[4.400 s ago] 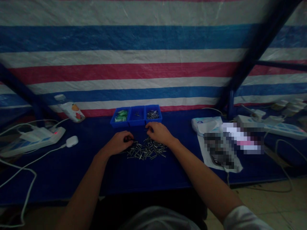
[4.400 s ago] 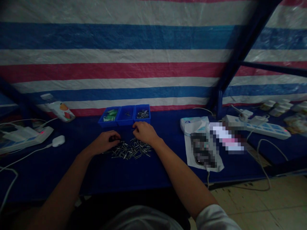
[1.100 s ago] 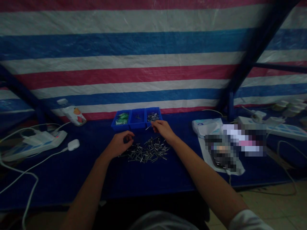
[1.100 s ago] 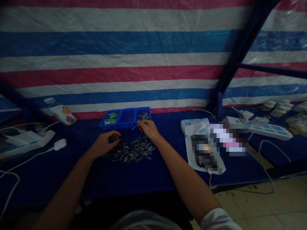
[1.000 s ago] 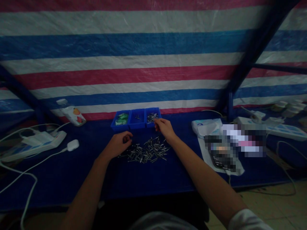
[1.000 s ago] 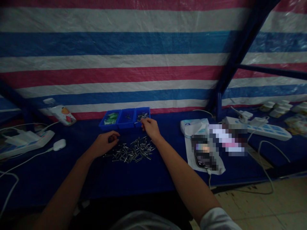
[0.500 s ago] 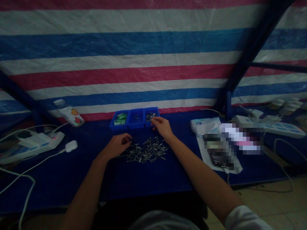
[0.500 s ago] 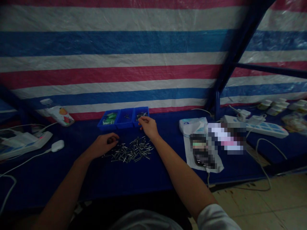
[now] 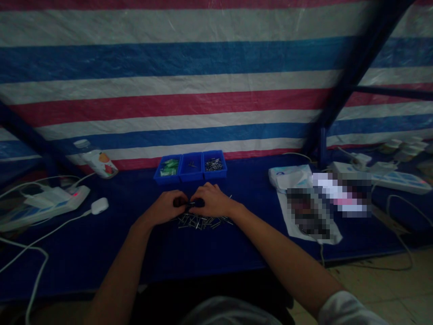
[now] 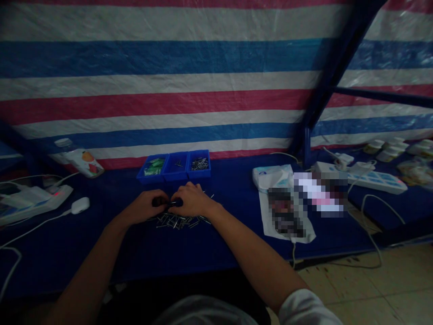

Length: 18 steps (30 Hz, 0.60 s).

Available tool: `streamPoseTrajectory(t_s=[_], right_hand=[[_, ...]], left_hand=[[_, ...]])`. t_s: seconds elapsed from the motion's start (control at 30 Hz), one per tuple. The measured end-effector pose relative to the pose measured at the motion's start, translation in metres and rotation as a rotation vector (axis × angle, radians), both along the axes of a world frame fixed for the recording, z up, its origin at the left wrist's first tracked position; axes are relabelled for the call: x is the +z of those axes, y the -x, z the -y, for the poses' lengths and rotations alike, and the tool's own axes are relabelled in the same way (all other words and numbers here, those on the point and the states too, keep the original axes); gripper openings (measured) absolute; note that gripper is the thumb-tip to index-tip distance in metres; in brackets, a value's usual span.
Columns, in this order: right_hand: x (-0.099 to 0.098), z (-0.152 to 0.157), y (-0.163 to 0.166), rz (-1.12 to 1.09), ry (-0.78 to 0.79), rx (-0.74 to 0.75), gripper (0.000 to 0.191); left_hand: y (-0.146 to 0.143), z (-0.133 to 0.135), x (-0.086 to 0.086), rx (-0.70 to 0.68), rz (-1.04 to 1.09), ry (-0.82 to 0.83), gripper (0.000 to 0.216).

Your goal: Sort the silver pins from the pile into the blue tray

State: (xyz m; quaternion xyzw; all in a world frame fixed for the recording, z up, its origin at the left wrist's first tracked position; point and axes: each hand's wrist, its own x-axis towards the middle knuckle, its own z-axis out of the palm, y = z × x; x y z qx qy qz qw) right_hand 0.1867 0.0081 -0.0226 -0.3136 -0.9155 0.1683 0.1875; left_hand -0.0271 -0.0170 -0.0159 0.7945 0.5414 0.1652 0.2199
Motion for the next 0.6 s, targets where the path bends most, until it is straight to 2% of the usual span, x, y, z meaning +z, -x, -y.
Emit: streamPoseTrajectory(t_s=[0.3,0.6], right_hand=[[-0.0021,0.0019,0.0044,0.056,-0.021,-0.030,0.022],[-0.0067,0.0013,0.0066,0.029,-0.039,-0.067,0.017]], left_hand=[[-0.0009,-0.0030,-0.0042,-0.023,-0.054,-0.044,0.017],[-0.0029,-0.0025,-0.0033,-0.004,-0.010,-0.040,0.020]])
